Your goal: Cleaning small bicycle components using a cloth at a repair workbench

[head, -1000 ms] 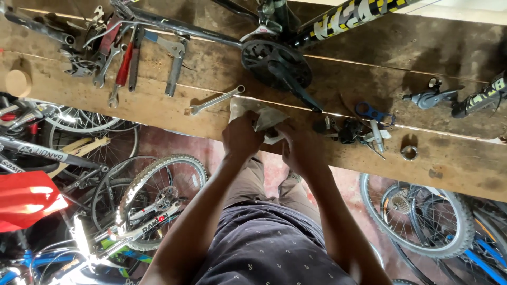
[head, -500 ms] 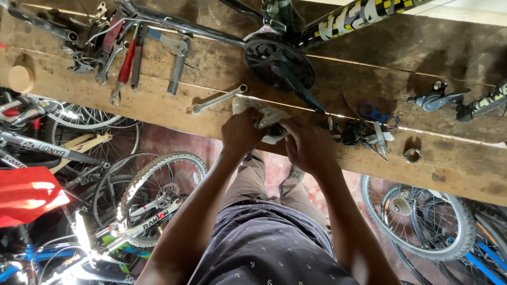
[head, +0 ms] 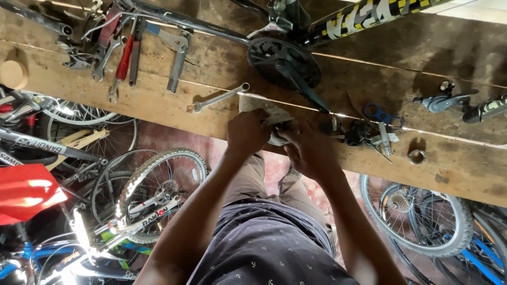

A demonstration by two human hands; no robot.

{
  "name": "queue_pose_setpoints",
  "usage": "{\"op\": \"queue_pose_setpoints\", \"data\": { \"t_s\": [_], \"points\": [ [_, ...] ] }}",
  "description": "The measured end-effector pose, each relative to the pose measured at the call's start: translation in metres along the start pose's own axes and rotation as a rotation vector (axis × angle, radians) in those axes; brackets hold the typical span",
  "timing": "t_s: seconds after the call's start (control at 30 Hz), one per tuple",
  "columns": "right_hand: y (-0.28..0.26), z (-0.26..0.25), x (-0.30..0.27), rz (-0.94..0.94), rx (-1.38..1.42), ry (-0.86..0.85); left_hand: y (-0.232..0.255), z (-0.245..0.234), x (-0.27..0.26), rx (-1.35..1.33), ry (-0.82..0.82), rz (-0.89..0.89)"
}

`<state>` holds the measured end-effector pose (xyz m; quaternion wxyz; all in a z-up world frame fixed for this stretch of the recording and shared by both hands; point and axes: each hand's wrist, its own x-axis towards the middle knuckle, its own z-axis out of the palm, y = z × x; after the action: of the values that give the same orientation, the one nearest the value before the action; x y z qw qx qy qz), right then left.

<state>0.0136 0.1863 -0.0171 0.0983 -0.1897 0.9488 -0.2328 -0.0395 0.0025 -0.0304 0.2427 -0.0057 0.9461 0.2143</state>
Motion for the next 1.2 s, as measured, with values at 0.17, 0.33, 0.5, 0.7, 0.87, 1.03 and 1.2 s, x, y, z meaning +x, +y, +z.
{"op": "queue_pose_setpoints", "data": {
  "t_s": [0.17,0.33,0.5,0.7,0.87,1.03,1.2],
  "points": [
    [0.004,-0.002,-0.007,-0.171,0.033,0.108,0.011,-0.011,-0.005,-0.016,0.006,-0.011],
    [0.013,0.008,-0.015,-0.259,0.07,0.23,0.012,-0.008,-0.003,-0.033,0.03,-0.028],
    [0.016,0.012,-0.015,-0.198,0.078,0.319,0.02,-0.017,-0.007,-0.022,0.029,0.014],
    [0.019,0.016,-0.011,-0.099,0.105,0.366,0.016,-0.01,0.002,-0.003,-0.01,0.005],
    [0.018,0.02,-0.004,-0.054,-0.038,0.403,0.021,-0.019,-0.004,-0.02,-0.043,0.043],
    [0.008,0.014,-0.003,-0.014,-0.061,0.314,0.023,-0.017,-0.006,-0.02,-0.068,0.044],
    [-0.009,-0.001,0.005,-0.017,-0.114,0.166,0.012,-0.009,0.001,-0.014,-0.046,0.061]
  ]
}}
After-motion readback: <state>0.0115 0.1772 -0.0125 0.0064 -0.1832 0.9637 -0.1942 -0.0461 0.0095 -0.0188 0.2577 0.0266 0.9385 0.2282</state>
